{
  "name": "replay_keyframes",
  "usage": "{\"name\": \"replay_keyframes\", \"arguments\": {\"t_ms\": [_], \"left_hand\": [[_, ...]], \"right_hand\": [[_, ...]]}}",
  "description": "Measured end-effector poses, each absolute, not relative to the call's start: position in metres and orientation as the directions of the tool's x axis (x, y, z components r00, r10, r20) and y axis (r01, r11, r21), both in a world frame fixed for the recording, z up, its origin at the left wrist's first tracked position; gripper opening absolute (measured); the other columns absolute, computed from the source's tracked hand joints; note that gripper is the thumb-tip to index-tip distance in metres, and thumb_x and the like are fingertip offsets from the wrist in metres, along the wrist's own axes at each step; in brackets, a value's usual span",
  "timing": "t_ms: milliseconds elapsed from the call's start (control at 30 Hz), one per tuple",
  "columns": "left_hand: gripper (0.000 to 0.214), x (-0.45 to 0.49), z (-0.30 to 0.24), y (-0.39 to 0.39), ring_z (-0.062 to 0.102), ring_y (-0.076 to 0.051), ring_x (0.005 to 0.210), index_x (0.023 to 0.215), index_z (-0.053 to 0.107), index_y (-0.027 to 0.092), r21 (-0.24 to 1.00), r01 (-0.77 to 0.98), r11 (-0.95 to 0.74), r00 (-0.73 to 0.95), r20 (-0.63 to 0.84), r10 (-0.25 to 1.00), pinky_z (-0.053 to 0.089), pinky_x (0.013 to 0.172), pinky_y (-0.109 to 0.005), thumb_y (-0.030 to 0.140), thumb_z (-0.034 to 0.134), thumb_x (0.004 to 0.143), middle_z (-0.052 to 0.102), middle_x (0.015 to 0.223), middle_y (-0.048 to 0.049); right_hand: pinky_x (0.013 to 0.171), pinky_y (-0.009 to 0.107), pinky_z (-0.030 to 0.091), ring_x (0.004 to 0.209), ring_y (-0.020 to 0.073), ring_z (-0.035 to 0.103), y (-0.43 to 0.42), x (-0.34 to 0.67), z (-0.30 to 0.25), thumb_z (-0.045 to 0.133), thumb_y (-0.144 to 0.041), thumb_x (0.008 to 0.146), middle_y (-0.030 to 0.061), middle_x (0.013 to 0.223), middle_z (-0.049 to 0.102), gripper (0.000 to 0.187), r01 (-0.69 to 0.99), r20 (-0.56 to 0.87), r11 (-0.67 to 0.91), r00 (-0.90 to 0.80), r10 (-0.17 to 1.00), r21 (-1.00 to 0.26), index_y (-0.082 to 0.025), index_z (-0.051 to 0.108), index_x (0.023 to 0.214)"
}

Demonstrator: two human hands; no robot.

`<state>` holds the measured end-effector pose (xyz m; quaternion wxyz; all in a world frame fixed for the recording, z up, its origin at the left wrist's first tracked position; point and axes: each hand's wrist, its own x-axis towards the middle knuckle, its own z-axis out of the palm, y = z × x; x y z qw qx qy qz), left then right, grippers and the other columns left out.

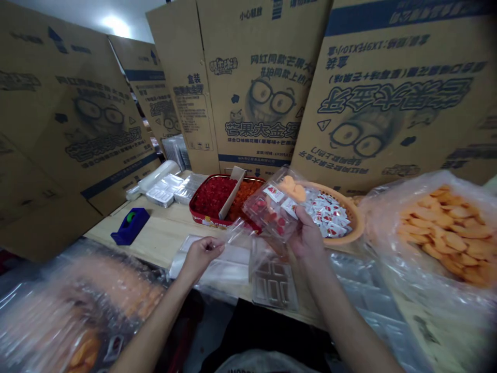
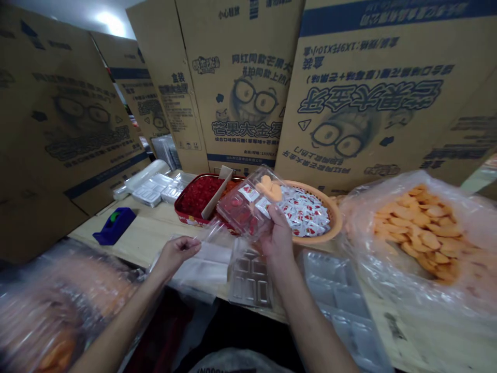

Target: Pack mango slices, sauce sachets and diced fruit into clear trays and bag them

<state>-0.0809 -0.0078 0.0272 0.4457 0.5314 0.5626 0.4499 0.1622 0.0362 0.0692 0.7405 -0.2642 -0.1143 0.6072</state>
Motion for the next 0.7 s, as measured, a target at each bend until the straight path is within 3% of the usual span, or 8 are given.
{"name": "replay_keyframes", "arguments": {"t_ms": [167, 367, 700], "left_hand": [[0.027, -0.071, 0.020, -0.031, 0.056, -0.016, 0.067, 0.068, 0.066, 0.015, 0.984, 0.141, 0.110, 0.001, -0.111, 0.994, 0.040, 0.066, -0.026, 0.042, 0.061, 0.070, 0.064, 0.066, -0.0032], [0.026, -0.068, 0.012, -0.044, 0.046, -0.011, 0.054, 0.059, 0.061, 0.015, 0.979, 0.167, 0.117, -0.126, -0.097, 0.987, 0.035, 0.055, -0.023, 0.036, 0.075, 0.054, 0.056, 0.055, 0.0015], [0.028, -0.063, 0.013, -0.051, 0.046, -0.010, 0.057, 0.062, 0.058, 0.015, 0.984, 0.120, 0.129, -0.173, -0.108, 0.979, 0.034, 0.056, -0.021, 0.033, 0.077, 0.052, 0.055, 0.059, 0.0028]], "right_hand": [[0.068, 0.026, 0.058, 0.069, 0.0129, 0.067, 0.040, 0.152, 0.066, 0.060, -0.007, 0.067, -0.0015, 0.079, 0.070, 0.025, -0.842, -0.135, 0.099, 0.199, 0.971, -0.530, -0.018, 0.061, 0.090], [0.066, 0.021, 0.057, 0.066, 0.0106, 0.066, 0.042, 0.145, 0.065, 0.059, -0.005, 0.068, -0.0031, 0.073, 0.069, 0.025, -0.858, -0.163, 0.041, 0.144, 0.976, -0.512, -0.019, 0.060, 0.088], [0.068, 0.021, 0.057, 0.068, 0.0096, 0.065, 0.034, 0.127, 0.081, 0.055, -0.003, 0.071, -0.0023, 0.079, 0.070, 0.025, -0.890, -0.125, 0.046, 0.115, 0.985, -0.454, -0.018, 0.061, 0.090]]}}
